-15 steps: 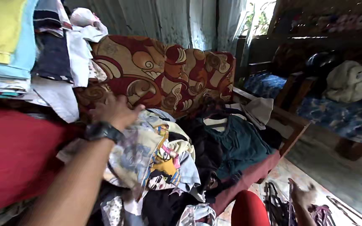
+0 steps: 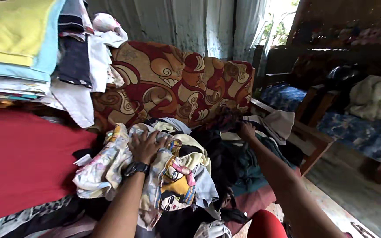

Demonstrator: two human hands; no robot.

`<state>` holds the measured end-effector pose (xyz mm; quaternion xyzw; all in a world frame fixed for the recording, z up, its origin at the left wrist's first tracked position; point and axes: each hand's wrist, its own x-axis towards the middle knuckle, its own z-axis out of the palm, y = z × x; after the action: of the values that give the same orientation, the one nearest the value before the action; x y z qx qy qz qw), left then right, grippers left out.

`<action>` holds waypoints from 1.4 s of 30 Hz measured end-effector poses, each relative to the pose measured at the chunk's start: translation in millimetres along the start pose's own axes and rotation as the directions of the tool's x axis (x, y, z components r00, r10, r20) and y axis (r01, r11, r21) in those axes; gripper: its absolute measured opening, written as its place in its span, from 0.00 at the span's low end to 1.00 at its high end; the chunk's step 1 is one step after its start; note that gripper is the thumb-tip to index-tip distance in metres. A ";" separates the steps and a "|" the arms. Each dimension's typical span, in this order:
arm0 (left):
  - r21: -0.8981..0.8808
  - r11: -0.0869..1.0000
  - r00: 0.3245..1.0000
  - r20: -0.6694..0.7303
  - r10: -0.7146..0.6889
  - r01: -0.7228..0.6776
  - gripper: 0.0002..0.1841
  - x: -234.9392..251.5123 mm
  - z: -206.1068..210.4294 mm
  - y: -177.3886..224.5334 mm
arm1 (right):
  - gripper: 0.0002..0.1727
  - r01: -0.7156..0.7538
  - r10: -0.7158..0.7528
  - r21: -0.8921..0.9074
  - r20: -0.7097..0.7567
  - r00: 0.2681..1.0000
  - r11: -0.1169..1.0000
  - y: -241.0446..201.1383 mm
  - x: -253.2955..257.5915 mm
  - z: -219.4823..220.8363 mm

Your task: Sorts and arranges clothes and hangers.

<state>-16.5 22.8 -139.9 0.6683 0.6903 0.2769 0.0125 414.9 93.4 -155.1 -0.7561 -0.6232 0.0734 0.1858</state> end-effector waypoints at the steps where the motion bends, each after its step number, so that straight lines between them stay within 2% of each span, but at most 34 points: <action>1: 0.006 1.000 1.000 0.009 -0.010 0.010 0.34 0.2 0.1 0.0 | 0.34 0.007 -0.007 -0.002 0.011 1.000 1.000 -0.7 -3.3 -12.9; 6: -0.024 0.999 1.000 -0.005 -0.024 0.024 0.32 -1.5 1.2 1.0 | 0.26 0.177 -0.176 0.078 -0.022 0.984 0.981 0.0 -43.1 -86.5; 9: -0.035 0.999 1.000 -0.004 -0.023 0.023 0.30 -5.3 -1.9 1.3 | 0.24 0.137 -0.132 0.014 -0.183 0.974 0.990 0.2 -94.5 -141.8; 11: -0.030 1.000 0.999 -0.053 -0.003 0.001 0.27 -5.7 -3.1 1.3 | 0.24 0.072 -0.053 0.048 -0.328 0.943 0.996 5.1 -133.8 -176.4; 13: -0.022 1.000 0.993 -0.116 0.013 -0.016 0.21 -9.0 -7.9 13.8 | 0.23 0.014 0.026 0.102 -0.380 0.925 0.995 8.9 -168.3 -196.0; 14: -0.039 0.998 0.986 -0.160 0.044 -0.051 0.18 -15.4 -13.7 28.8 | 0.23 0.002 0.034 0.109 -0.331 0.943 0.994 9.4 -181.1 -197.5; 16: -0.148 0.970 0.956 -0.253 0.150 -0.192 0.16 -34.0 -21.6 69.8 | 0.23 0.066 -0.048 0.111 -0.155 0.987 0.992 17.4 -190.5 -182.6; 18: -0.260 0.903 0.916 -0.306 0.260 -0.343 0.16 -64.0 -19.4 120.7 | 0.23 0.131 -0.121 0.168 -0.066 0.990 0.977 22.7 -194.8 -160.6; 21: -0.333 0.819 0.884 -0.201 0.422 -0.467 0.23 -112.4 4.0 182.5 | 0.22 0.160 -0.142 0.234 -0.093 0.986 0.959 17.2 -205.7 -141.7; 23: -0.323 0.777 0.840 -0.148 0.522 -0.540 0.28 -132.3 28.1 196.7 | 0.22 0.167 -0.147 0.251 -0.098 0.984 0.953 14.0 -210.4 -133.7; 25: -0.283 0.745 0.778 -0.003 0.628 -0.604 0.35 -147.5 54.7 184.9 | 0.23 0.143 -0.119 0.251 -0.107 0.987 0.958 15.1 -214.4 -127.8; 27: -0.196 0.695 0.668 0.192 0.719 -0.692 0.42 -160.8 79.1 154.8 | 0.23 0.118 -0.088 0.264 -0.123 0.989 0.957 24.6 -213.4 -124.5; 28: -0.147 0.690 0.622 0.332 0.709 -0.709 0.44 -164.7 85.3 140.3 | 0.22 0.118 -0.081 0.280 -0.139 0.987 0.953 31.4 -211.1 -122.9; 30: -0.096 0.694 0.544 0.547 0.636 -0.714 0.35 -167.5 87.9 123.9 | 0.22 0.094 -0.049 0.310 -0.147 0.988 0.946 43.4 -207.6 -121.2; 31: -0.106 0.691 0.532 0.559 0.636 -0.715 0.28 -168.4 85.4 122.1 | 0.22 0.077 -0.030 0.326 -0.146 0.989 0.942 47.7 -207.1 -120.0; 32: -0.133 0.698 0.552 0.517 0.654 -0.703 0.23 -168.7 79.4 124.3 | 0.22 0.073 -0.020 0.343 -0.154 0.988 0.936 51.4 -206.8 -117.6; 34: -0.228 0.769 0.682 0.361 0.636 -0.597 0.21 -164.5 56.7 139.1 | 0.21 0.075 -0.006 0.380 -0.180 0.984 0.922 58.6 -206.8 -109.9; 36: -0.391 0.856 0.848 0.267 0.457 -0.338 0.23 -147.1 17.6 162.2 | 0.20 0.067 0.012 0.413 -0.186 0.983 0.908 63.8 -206.8 -103.8; 37: -0.492 0.836 0.918 0.162 0.363 -0.244 0.22 -133.7 0.7 171.6 | 0.20 0.065 0.019 0.426 -0.191 0.981 0.903 65.8 -207.5 -101.3; 38: -0.575 0.796 0.960 0.062 0.273 -0.189 0.21 -118.1 -17.8 178.8 | 0.19 0.065 0.024 0.440 -0.195 0.981 0.896 67.2 -208.5 -99.3; 40: -0.673 0.721 0.986 -0.114 0.121 -0.167 0.22 -83.4 -56.6 183.9 | 0.19 0.068 0.029 0.455 -0.203 0.979 0.888 70.9 -209.7 -95.7; 42: -0.772 0.609 0.962 -0.266 -0.054 -0.180 0.23 -46.0 -92.1 183.3 | 0.19 0.077 0.028 0.462 -0.215 0.976 0.884 75.9 -208.9 -91.3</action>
<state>120.6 -62.2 -5.1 0.5750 0.4685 0.6389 0.2042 471.2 -138.1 -124.5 -0.6844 -0.5729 0.1366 0.4298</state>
